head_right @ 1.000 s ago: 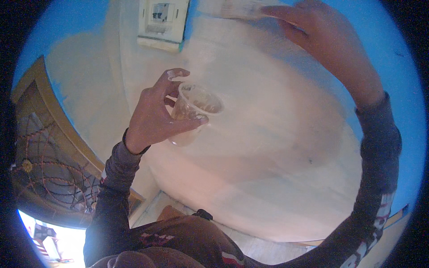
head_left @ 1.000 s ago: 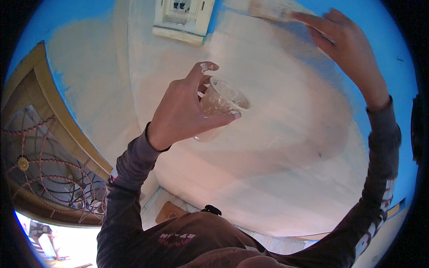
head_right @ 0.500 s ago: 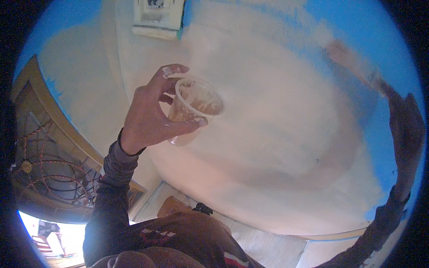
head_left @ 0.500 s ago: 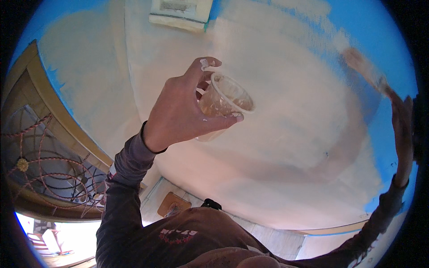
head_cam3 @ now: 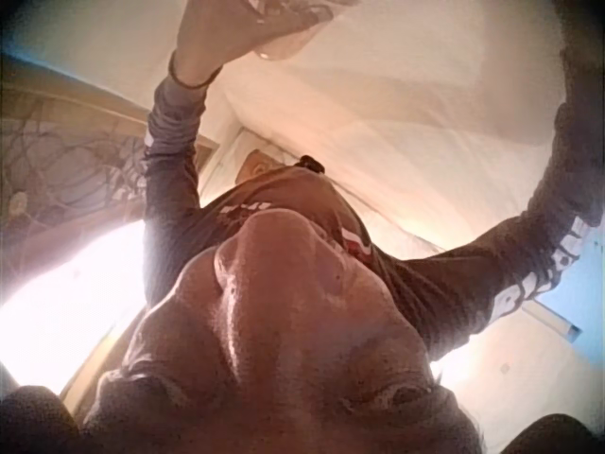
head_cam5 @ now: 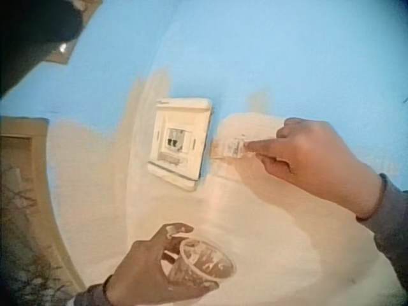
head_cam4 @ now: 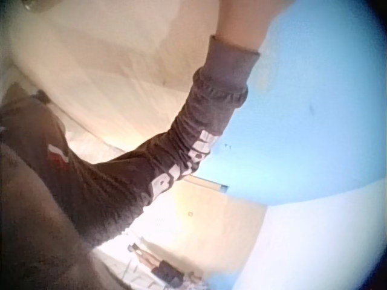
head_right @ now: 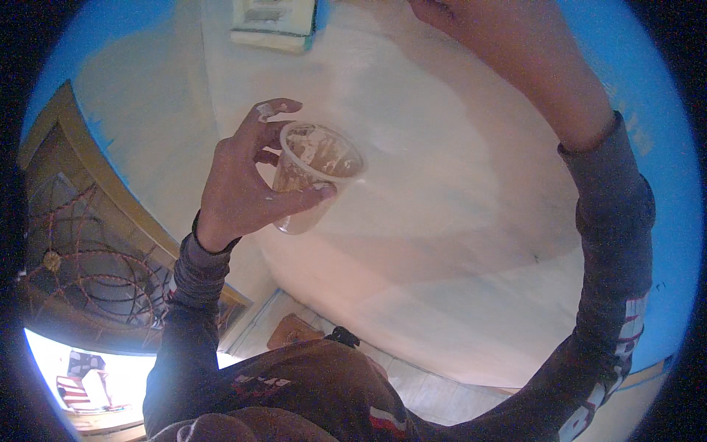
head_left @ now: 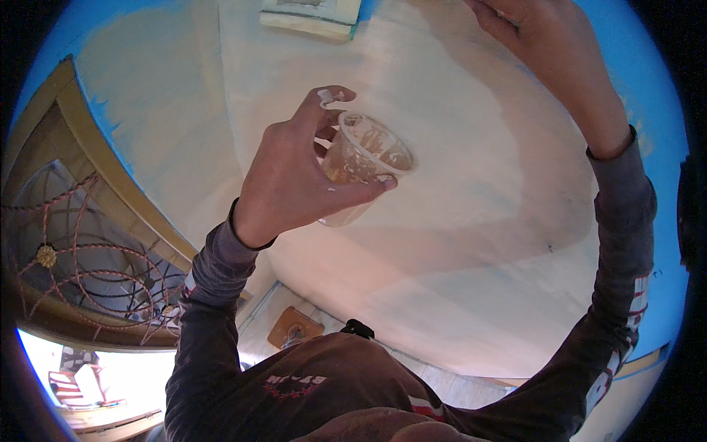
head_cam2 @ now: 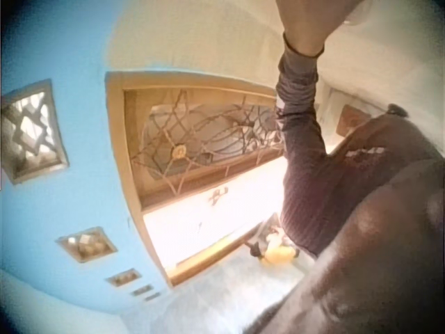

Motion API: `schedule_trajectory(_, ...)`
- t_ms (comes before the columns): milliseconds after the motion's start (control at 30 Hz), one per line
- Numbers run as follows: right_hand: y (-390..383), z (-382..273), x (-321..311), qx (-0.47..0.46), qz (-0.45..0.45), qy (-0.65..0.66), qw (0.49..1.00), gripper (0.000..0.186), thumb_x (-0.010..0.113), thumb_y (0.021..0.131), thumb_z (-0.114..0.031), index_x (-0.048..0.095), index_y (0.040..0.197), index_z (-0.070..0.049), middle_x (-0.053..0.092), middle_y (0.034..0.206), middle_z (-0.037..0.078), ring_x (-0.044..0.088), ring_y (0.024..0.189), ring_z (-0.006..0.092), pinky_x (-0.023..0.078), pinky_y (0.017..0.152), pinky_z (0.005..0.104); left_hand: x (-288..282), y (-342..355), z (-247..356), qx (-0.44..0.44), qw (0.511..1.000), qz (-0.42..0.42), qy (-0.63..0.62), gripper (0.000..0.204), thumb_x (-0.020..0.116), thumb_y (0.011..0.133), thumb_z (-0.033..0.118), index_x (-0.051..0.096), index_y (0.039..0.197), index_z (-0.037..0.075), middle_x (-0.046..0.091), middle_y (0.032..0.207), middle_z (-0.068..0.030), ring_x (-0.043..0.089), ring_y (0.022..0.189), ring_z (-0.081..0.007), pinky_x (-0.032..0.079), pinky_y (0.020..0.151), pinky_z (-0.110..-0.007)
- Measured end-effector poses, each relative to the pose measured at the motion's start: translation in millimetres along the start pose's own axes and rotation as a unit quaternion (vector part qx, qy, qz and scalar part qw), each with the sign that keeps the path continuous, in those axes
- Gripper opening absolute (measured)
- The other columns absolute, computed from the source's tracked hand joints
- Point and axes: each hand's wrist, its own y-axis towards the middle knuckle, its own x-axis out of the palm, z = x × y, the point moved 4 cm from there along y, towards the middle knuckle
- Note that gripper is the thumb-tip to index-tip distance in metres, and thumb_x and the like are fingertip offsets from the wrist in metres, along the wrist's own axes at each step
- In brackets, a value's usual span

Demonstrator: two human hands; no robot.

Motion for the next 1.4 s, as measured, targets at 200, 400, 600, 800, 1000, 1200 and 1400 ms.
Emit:
schedule_trajectory(200, -43, 13, -25, -0.004, -0.077, -0.095, 0.993, 0.033, 0.064, 0.096, -0.011, 0.067, 0.130, -0.015, 0.049, 0.072, 0.006, 0.048, 0.066, 0.0147, 0.041, 0.058, 0.0324, 1, 0, -3, -0.005, 1.000, -0.010, -0.018, 0.088, 0.094, 0.065, 0.031, 0.048, 0.134, 0.001, 0.071, 0.109, -0.0211, 0.073, 0.099, -0.0300, 0.061, 0.083, -0.038)
schedule_trajectory(400, -115, 37, -69, 0.028, -0.143, -0.120, 0.982, 0.038, 0.067, 0.094, -0.008, 0.067, 0.131, -0.016, 0.049, 0.072, 0.005, 0.047, 0.067, 0.0159, 0.042, 0.059, 0.0336, 0, -3, -3, -0.011, 1.000, -0.004, -0.009, 0.087, 0.094, 0.065, 0.030, 0.049, 0.134, 0.001, 0.071, 0.110, -0.0181, 0.073, 0.101, -0.0285, 0.060, 0.083, -0.038)
schedule_trajectory(600, -192, 53, -112, 0.094, -0.221, -0.186, 0.953, 0.041, 0.066, 0.096, -0.008, 0.063, 0.135, -0.018, 0.053, 0.075, 0.005, 0.051, 0.074, 0.0162, 0.047, 0.070, 0.0328, 3, 3, 1, 0.002, 1.000, -0.014, -0.013, 0.085, 0.093, 0.066, 0.029, 0.049, 0.134, 0.003, 0.072, 0.109, -0.0170, 0.072, 0.101, -0.0269, 0.060, 0.083, -0.037)
schedule_trajectory(800, -174, 35, -145, 0.065, -0.167, -0.157, 0.971, 0.035, 0.070, 0.089, -0.004, 0.070, 0.123, -0.011, 0.068, 0.091, 0.009, 0.056, 0.072, 0.0208, 0.049, 0.071, 0.0350, 11, 12, 2, 0.019, 0.998, -0.020, -0.055, 0.085, 0.093, 0.065, 0.032, 0.050, 0.131, 0.000, 0.072, 0.103, -0.0198, 0.074, 0.092, -0.0277, 0.060, 0.079, -0.036)
schedule_trajectory(1000, -137, 36, -87, 0.170, -0.084, 0.007, 0.982, 0.034, 0.072, 0.087, -0.007, 0.073, 0.120, -0.017, 0.055, 0.071, 0.006, 0.050, 0.064, 0.0194, 0.044, 0.060, 0.0352, 8, 8, 11, 0.013, 0.998, -0.027, -0.051, 0.084, 0.092, 0.067, 0.028, 0.048, 0.133, 0.003, 0.073, 0.105, -0.0184, 0.073, 0.096, -0.0260, 0.059, 0.081, -0.035)
schedule_trajectory(1200, -150, 55, -93, 0.107, -0.065, -0.056, 0.991, 0.040, 0.074, 0.083, -0.005, 0.073, 0.121, -0.017, 0.045, 0.067, 0.005, 0.047, 0.062, 0.0198, 0.040, 0.056, 0.0353, 20, 20, 26, 0.035, 0.997, -0.029, -0.067, 0.083, 0.092, 0.066, 0.029, 0.049, 0.131, 0.001, 0.073, 0.102, -0.0196, 0.074, 0.092, -0.0276, 0.060, 0.079, -0.036)
schedule_trajectory(1400, -225, 83, -139, 0.166, -0.134, -0.082, 0.973, 0.044, 0.072, 0.082, 0.003, 0.072, 0.123, -0.013, 0.041, 0.069, 0.006, 0.044, 0.064, 0.0190, 0.039, 0.057, 0.0336, 18, 22, 26, 0.023, 0.997, -0.045, -0.063, 0.084, 0.092, 0.065, 0.024, 0.049, 0.133, 0.003, 0.073, 0.105, -0.0193, 0.073, 0.097, -0.0272, 0.060, 0.082, -0.036)
